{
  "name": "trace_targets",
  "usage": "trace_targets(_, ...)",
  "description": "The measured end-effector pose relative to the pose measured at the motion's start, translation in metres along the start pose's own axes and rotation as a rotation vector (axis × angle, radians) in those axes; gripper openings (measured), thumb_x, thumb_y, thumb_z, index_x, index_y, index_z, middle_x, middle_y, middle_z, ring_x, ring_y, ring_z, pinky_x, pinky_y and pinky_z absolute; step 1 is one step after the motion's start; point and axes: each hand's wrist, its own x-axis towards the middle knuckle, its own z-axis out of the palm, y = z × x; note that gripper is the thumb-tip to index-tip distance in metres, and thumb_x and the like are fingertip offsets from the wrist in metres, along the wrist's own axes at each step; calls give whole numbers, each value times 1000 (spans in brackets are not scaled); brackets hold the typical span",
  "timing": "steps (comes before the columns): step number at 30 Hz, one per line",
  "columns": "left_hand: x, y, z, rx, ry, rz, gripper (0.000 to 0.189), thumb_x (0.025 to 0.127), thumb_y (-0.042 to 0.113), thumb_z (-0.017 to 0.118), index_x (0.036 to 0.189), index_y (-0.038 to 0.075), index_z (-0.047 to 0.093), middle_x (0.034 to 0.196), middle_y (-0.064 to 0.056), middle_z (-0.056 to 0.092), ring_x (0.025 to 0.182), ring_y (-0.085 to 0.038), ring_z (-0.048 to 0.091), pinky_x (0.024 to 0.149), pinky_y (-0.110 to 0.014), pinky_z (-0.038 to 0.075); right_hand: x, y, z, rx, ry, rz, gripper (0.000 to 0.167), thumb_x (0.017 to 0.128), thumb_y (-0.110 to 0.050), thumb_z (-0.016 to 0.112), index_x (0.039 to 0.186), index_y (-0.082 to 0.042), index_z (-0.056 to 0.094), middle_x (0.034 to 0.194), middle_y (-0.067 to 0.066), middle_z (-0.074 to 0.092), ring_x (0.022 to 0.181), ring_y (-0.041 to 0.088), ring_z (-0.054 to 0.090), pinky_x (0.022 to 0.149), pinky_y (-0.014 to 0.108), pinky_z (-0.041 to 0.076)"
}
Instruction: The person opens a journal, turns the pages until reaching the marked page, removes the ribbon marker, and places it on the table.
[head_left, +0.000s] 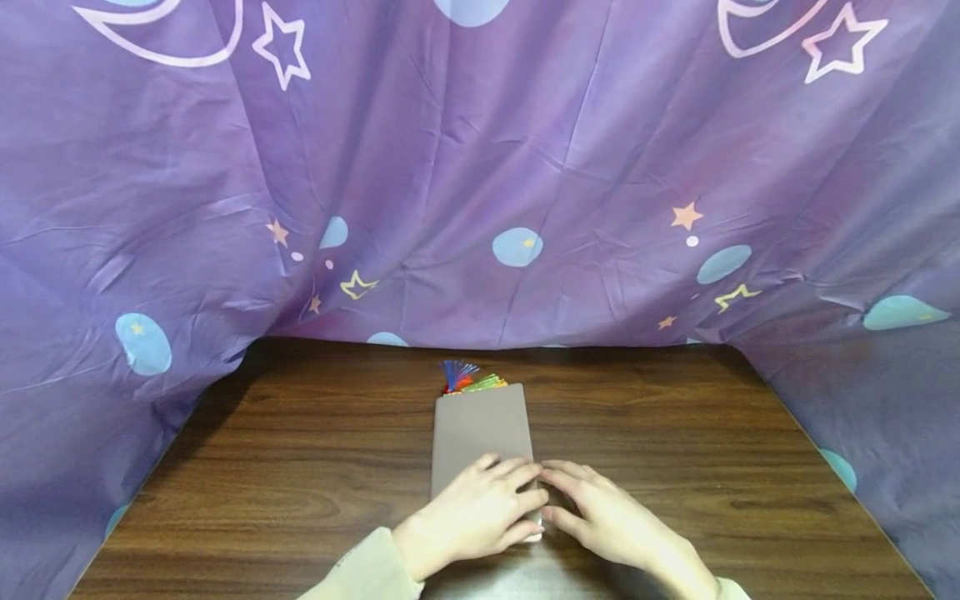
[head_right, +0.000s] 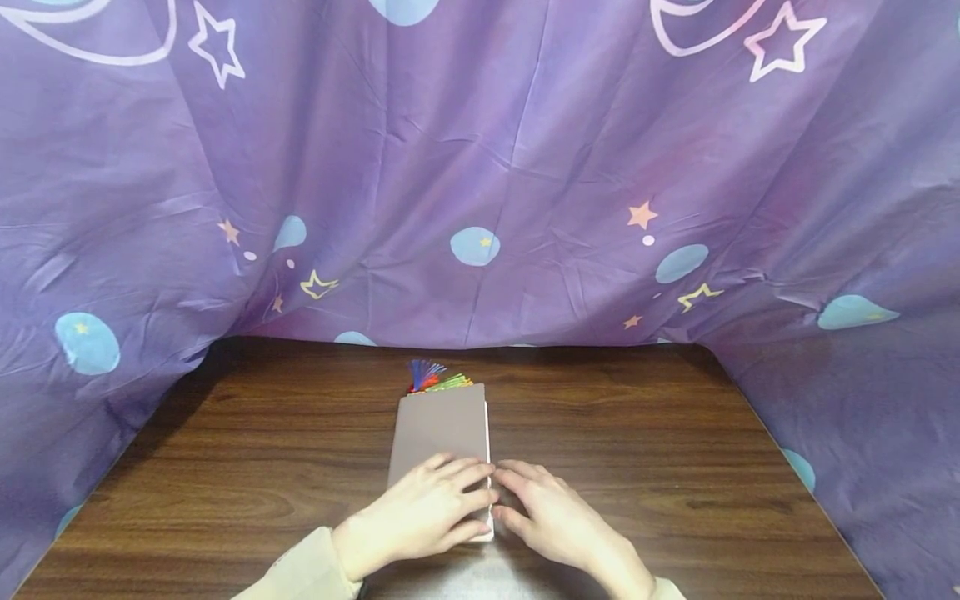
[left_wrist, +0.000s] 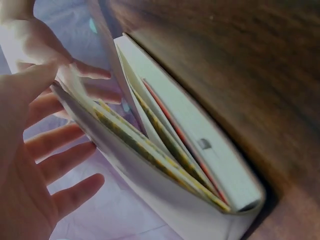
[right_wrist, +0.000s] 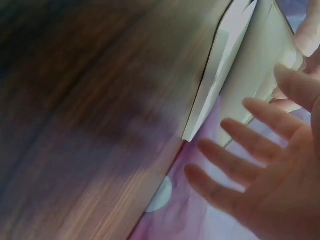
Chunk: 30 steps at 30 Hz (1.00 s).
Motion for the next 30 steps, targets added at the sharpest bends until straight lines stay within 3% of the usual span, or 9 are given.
trace_targets(6,-2,-1,-1,-84,33,-8,35,97,44,55,122,23,67,136,-3,57,124,-18,54,97,-37,48,3,-3,0,-8,60,26,38,92,-28,69,127,-14,63,130,11,58,119,30,56,92,59,46)
trace_targets(13,-7,-5,-4,-179,102,-32,32,97,36,58,121,17,69,132,-2,60,119,-16,58,96,-32,49,5,-4,2,16,82,-5,42,90,-25,71,130,-14,61,137,12,54,123,31,52,96,59,44)
trace_targets(22,-16,-10,-15,-244,161,-126,34,92,23,62,122,10,67,130,-6,62,112,-18,63,91,-31,52,12,-5,2,20,241,-87,33,85,-13,75,115,-16,64,131,2,55,119,22,55,95,48,48)
trace_targets(25,-17,-10,-18,-262,173,-156,35,90,20,62,123,9,66,132,-7,62,113,-18,63,90,-32,53,13,-6,2,36,206,-112,36,86,-10,72,122,-14,65,139,6,52,128,28,48,101,54,42)
trace_targets(30,-22,-11,-24,-256,174,-195,36,88,17,61,123,9,67,133,-8,61,112,-19,64,90,-33,53,15,-7,4,13,34,-126,44,90,-9,66,134,-10,60,146,16,46,137,41,35,103,66,31)
